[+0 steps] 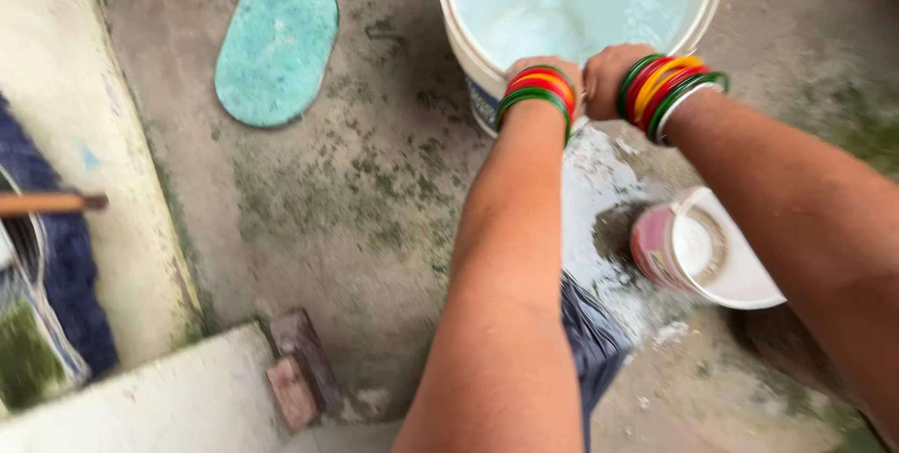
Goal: The person fills a bucket with water from a tap, rinses a small container, and then sweeps a wet outdoor floor using a broom.
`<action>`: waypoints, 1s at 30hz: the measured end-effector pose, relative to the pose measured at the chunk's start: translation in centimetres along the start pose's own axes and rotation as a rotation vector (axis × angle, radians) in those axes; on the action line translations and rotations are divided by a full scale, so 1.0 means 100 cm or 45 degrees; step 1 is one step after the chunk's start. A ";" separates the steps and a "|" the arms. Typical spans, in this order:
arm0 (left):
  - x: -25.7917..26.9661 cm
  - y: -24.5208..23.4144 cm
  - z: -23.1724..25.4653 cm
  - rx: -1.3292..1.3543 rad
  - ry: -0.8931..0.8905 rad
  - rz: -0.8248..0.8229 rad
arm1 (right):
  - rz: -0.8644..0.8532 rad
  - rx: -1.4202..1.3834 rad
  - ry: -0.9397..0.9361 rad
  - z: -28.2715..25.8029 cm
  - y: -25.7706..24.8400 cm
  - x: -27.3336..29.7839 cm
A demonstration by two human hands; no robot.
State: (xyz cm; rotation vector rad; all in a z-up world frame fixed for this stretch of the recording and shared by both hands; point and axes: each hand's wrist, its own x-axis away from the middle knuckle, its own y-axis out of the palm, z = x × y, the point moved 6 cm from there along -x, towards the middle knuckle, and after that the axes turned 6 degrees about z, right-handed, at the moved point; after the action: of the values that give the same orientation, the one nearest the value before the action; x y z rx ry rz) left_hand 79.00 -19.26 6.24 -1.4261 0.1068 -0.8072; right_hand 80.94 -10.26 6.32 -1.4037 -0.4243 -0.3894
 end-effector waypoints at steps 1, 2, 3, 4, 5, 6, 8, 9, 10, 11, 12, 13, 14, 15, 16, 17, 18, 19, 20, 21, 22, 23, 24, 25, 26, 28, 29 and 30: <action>0.014 0.008 0.005 0.018 0.004 0.043 | 0.027 0.015 -0.065 -0.005 0.007 0.014; 0.029 0.017 0.008 0.016 -0.016 0.047 | 0.036 0.018 -0.084 -0.013 0.014 0.027; 0.045 0.026 0.014 0.011 -0.036 0.030 | 0.034 -0.023 -0.095 -0.020 0.022 0.041; 0.058 0.032 0.019 0.002 -0.048 0.018 | 0.038 -0.064 -0.098 -0.026 0.030 0.054; 0.074 0.039 0.020 -0.003 -0.060 0.028 | 0.051 -0.062 -0.109 -0.034 0.039 0.066; 0.090 0.049 0.024 -0.024 -0.040 -0.023 | 0.023 -0.045 -0.140 -0.041 0.050 0.081; 0.122 0.068 0.033 -0.042 -0.028 -0.070 | -0.001 -0.023 -0.178 -0.054 0.069 0.109; 0.137 0.076 0.035 -0.022 -0.041 -0.035 | -0.006 -0.027 -0.180 -0.061 0.077 0.122; 0.151 0.082 0.039 0.000 -0.054 0.004 | -0.009 -0.026 -0.181 -0.067 0.083 0.136; 0.165 0.090 0.042 0.004 -0.063 0.012 | -0.003 -0.017 -0.188 -0.073 0.089 0.149; 0.180 0.097 0.044 -0.024 -0.031 0.006 | -0.040 -0.023 -0.181 -0.080 0.096 0.162; 0.194 0.104 0.047 -0.051 0.001 -0.001 | -0.077 -0.029 -0.174 -0.087 0.103 0.175; 0.209 0.112 0.049 -0.040 -0.015 0.002 | -0.078 -0.016 -0.189 -0.096 0.109 0.189; 0.222 0.119 0.049 -0.013 -0.027 -0.006 | -0.075 -0.025 -0.216 -0.104 0.114 0.202; 0.231 0.121 0.051 0.004 -0.029 -0.010 | -0.065 -0.039 -0.231 -0.108 0.116 0.212; 0.238 0.122 0.055 0.005 -0.035 -0.002 | -0.059 -0.033 -0.236 -0.110 0.117 0.222; 0.249 0.127 0.056 -0.026 -0.011 -0.036 | -0.099 -0.013 -0.239 -0.117 0.122 0.231; 0.258 0.130 0.054 -0.056 0.012 -0.070 | -0.140 0.008 -0.242 -0.124 0.124 0.237; 0.265 0.133 0.055 -0.057 0.012 -0.074 | -0.142 0.005 -0.244 -0.128 0.126 0.243; 0.270 0.135 0.055 -0.068 0.023 -0.070 | -0.157 -0.010 -0.236 -0.132 0.127 0.247; 0.272 0.136 0.057 -0.080 0.045 -0.065 | -0.173 -0.026 -0.217 -0.132 0.128 0.250; 0.273 0.136 0.059 -0.082 0.056 -0.067 | -0.176 -0.030 -0.207 -0.132 0.128 0.251; 0.274 0.136 0.058 -0.072 0.041 -0.057 | -0.201 0.004 -0.223 -0.133 0.129 0.252; 0.273 0.135 0.057 -0.063 0.026 -0.046 | -0.227 0.037 -0.239 -0.134 0.129 0.252; 0.275 0.135 0.057 -0.065 0.033 -0.055 | -0.234 0.029 -0.234 -0.135 0.129 0.254; 0.275 0.135 0.059 -0.042 0.052 -0.106 | -0.205 -0.012 -0.181 -0.132 0.128 0.258; 0.277 0.133 0.060 -0.046 0.067 -0.116 | -0.213 -0.023 -0.169 -0.131 0.128 0.261; 0.277 0.131 0.059 0.002 0.041 -0.149 | -0.204 -0.048 -0.160 -0.131 0.128 0.262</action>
State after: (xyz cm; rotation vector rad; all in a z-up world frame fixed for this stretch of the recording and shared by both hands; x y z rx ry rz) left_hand 108.07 -30.49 6.37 -1.4285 0.0477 -0.9268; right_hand 110.69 -21.89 7.10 -1.4402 -0.6375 -0.4425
